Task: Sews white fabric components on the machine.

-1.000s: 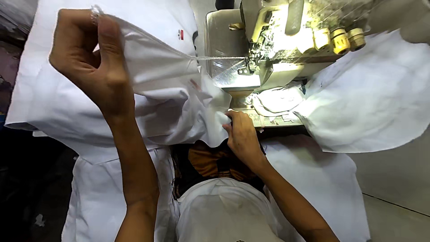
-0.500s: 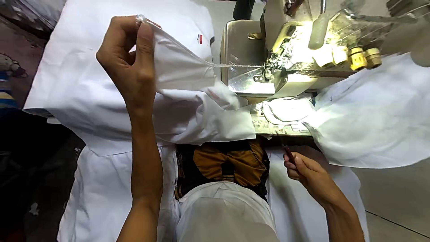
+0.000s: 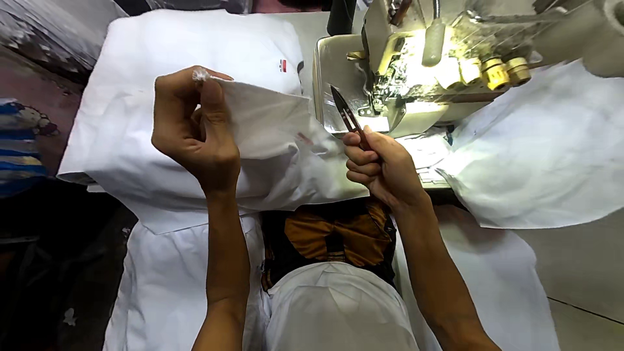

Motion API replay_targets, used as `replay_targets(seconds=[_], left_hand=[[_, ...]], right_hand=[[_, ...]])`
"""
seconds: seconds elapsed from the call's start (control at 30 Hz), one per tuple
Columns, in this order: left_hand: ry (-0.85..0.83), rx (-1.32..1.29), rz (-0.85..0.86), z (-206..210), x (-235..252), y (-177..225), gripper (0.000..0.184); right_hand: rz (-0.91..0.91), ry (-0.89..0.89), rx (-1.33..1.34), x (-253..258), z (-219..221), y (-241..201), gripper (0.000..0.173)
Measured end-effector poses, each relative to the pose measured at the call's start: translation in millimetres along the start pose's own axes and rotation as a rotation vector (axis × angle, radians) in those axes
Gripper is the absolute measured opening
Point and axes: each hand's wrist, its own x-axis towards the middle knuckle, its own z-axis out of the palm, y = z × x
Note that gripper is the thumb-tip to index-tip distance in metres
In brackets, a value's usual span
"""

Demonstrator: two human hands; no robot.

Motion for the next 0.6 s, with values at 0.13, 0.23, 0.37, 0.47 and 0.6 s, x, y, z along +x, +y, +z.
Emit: replay_targets(seconds=[0.13,0.23,0.37,0.47,0.6], left_hand=[[0.002,0.015,0.005,-11,8,-5,0.012],[0.002,0.015,0.024,-23,20,-5,0.012],[0.008,0.017,-0.041,-28,52,13,0.008],[0.043,0.218,-0.076,-48,70,-18,0.016],[-0.24,0.553,0.059,-114,82,-98,0.022]], right_hand=[[-0.031,0.026,-0.347,-27,-20,2,0.035],[-0.097,0.184,-0.928,-54,-54,6,0.031],[-0.099,0.372,-1.494,-70,-72,15,0.029],[-0.127,0.376,-1.766,-58,-70,33,0.025],[-0.047,0.402,-1.984,-39,-60,40,0.034]])
